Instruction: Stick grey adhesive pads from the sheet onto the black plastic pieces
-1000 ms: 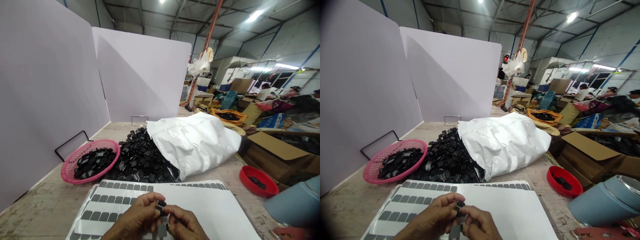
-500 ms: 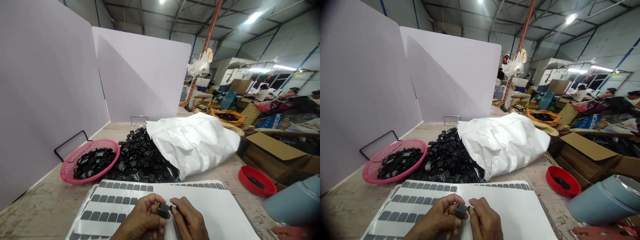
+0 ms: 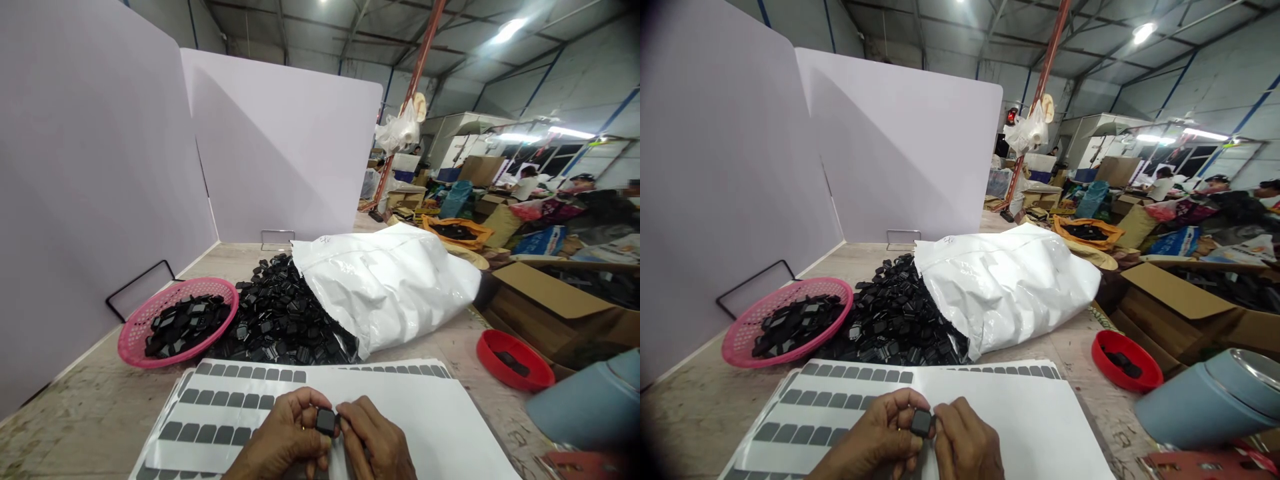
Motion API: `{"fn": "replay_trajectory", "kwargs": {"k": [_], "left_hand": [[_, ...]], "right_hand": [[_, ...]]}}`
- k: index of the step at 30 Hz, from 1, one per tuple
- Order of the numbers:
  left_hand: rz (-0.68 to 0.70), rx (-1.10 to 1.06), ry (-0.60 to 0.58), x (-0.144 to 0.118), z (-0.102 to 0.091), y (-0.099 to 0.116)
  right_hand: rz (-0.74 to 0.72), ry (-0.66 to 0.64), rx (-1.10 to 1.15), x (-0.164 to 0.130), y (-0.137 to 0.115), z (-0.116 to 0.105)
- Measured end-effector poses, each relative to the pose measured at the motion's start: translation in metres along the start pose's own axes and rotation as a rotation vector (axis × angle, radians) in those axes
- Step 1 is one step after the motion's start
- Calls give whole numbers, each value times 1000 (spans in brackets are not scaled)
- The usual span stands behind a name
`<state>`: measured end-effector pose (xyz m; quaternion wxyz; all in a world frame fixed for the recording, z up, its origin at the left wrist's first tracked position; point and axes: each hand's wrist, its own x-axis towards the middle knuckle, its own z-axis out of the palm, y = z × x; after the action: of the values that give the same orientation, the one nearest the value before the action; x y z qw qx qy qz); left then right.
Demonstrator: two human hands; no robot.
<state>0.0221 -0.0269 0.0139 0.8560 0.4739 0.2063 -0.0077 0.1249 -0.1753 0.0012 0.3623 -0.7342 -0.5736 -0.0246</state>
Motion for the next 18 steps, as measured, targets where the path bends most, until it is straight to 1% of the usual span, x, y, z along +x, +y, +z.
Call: {"fn": "replay_trajectory", "kwargs": {"k": [7, 10, 13, 15, 16, 18], "left_hand": [[-11, -3, 2, -1, 0, 2], [33, 10, -18, -1, 1, 0], [57, 11, -17, -2, 3, -6], [68, 3, 31, -4, 3, -6], [82, 32, 65, -6, 2, -2], [141, 172, 163, -13, -5, 16]], "right_hand": [[-22, -3, -52, -2, 3, 3], [-42, 20, -81, -2, 1, 7], [-70, 14, -129, -2, 0, 12], [-102, 6, -179, -4, 4, 13], [-113, 9, -202, -5, 7, 11], [-115, 27, -246, -11, 17, 3]]}}
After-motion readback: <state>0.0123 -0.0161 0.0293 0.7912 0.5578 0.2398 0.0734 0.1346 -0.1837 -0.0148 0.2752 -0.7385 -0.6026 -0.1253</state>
